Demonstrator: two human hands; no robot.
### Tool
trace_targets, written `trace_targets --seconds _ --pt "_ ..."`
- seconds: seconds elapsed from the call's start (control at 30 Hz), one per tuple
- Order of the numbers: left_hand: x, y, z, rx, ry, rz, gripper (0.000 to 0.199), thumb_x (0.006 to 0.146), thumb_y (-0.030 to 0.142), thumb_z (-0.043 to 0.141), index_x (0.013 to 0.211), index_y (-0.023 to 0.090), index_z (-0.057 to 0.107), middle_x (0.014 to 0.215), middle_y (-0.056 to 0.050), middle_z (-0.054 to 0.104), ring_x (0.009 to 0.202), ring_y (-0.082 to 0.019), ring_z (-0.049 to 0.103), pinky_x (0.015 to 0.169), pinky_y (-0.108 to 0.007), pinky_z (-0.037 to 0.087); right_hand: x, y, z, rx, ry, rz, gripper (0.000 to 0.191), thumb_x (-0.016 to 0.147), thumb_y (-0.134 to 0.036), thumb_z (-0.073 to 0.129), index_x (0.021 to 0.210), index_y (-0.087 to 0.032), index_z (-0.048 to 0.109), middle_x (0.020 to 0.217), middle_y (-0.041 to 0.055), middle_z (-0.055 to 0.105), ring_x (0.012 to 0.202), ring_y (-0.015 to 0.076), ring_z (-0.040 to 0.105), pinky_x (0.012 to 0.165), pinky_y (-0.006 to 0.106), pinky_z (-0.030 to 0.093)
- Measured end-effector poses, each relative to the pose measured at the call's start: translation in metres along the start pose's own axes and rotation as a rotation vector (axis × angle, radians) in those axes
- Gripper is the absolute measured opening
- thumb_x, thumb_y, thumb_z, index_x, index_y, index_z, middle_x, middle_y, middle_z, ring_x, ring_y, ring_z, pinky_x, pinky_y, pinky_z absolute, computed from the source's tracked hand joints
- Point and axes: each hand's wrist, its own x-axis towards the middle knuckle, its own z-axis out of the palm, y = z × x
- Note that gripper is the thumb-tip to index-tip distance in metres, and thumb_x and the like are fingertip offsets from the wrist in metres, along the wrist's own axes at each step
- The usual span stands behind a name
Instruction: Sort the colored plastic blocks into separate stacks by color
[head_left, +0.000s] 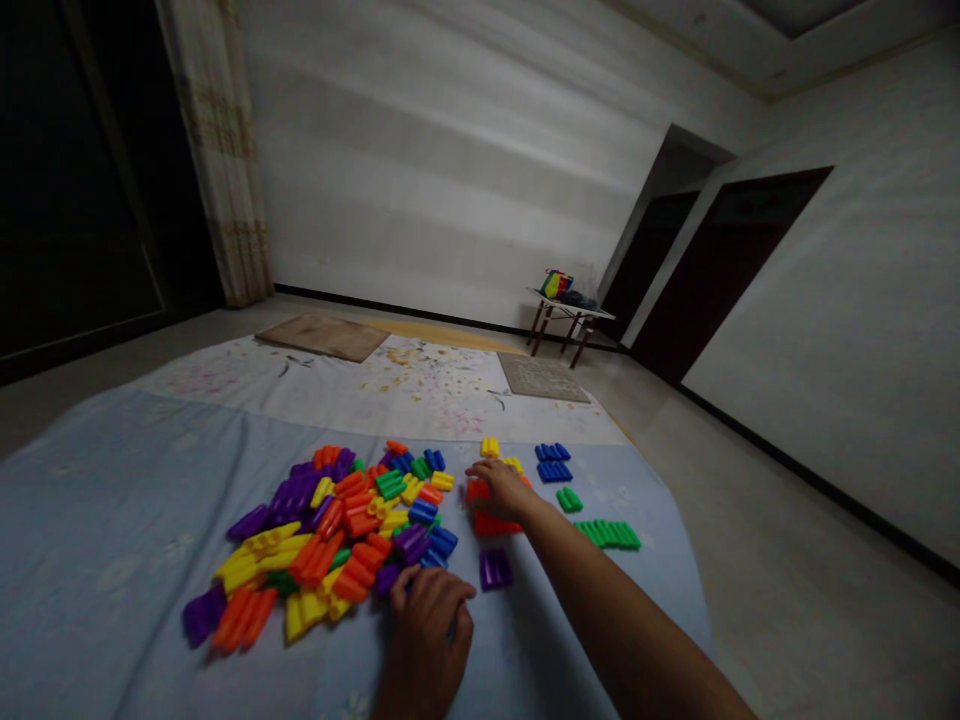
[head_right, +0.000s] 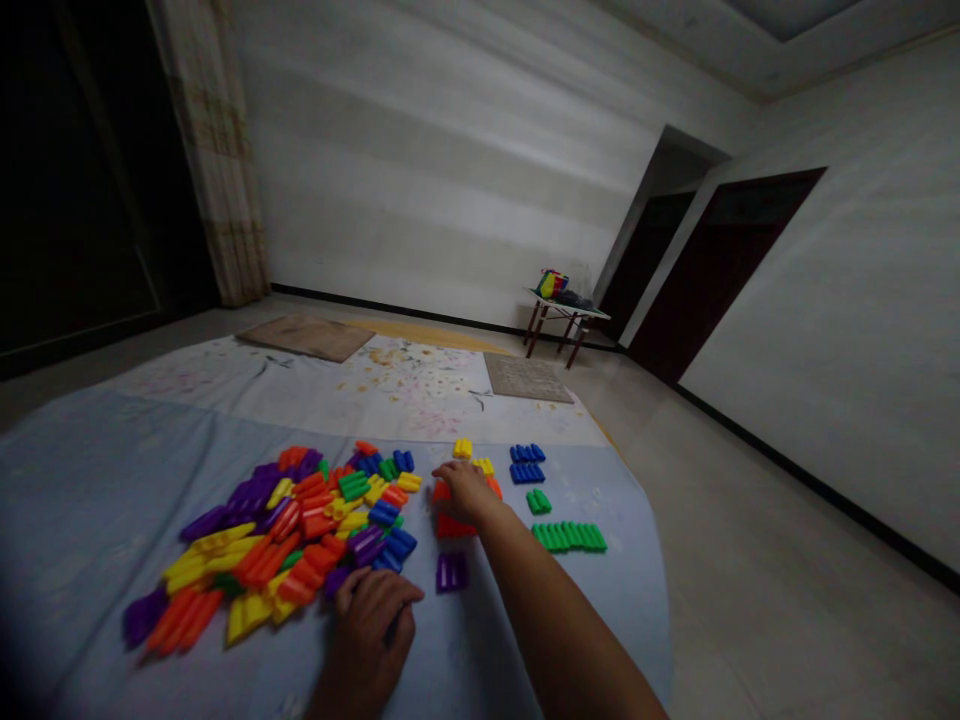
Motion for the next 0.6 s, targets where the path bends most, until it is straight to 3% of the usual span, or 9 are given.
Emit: trace_targets --seconds 0.33,0.47,0.6 --pt "-0.001 0.0 0.002 -0.034 0.0 -0.021 0.022 0.079 0.008 0.041 0.082 0.022 0.058 0.078 0.001 0.064 0.081 -0.015 0.056 0.091 -0.04 0.027 0.002 0.003 0.009 0.006 0.006 0.035 0.043 0.075 -0.025 0.061 0.117 -0.021 0.057 0.116 0.0117 0.059 0.109 0.0308 0.05 0.093 0.047 0.033" --pt "0.001 0.003 0.001 -0.068 0.046 -0.048 0.022 0.079 0.009 0.04 0.079 0.022 0.058 0.076 0.001 0.064 0.079 -0.014 0.056 0.09 -0.039 0.028 -0.007 0.012 -0.008 0.066 0.111 0.058 0.047 0.077 -0.028 0.06 0.123 -0.023 0.051 0.125 0.0076 0.054 0.115 0.0237 0.046 0.097 0.038 0.033" --pt "0.002 0.002 0.0 -0.021 0.037 -0.007 0.021 0.079 0.01 0.041 0.08 0.022 0.059 0.076 0.001 0.064 0.079 -0.014 0.057 0.089 -0.039 0.028 -0.029 0.022 -0.024 0.103 0.266 0.129 0.036 0.086 -0.027 0.048 0.121 -0.018 0.052 0.12 0.0094 0.056 0.113 0.0205 0.048 0.096 0.035 0.034"
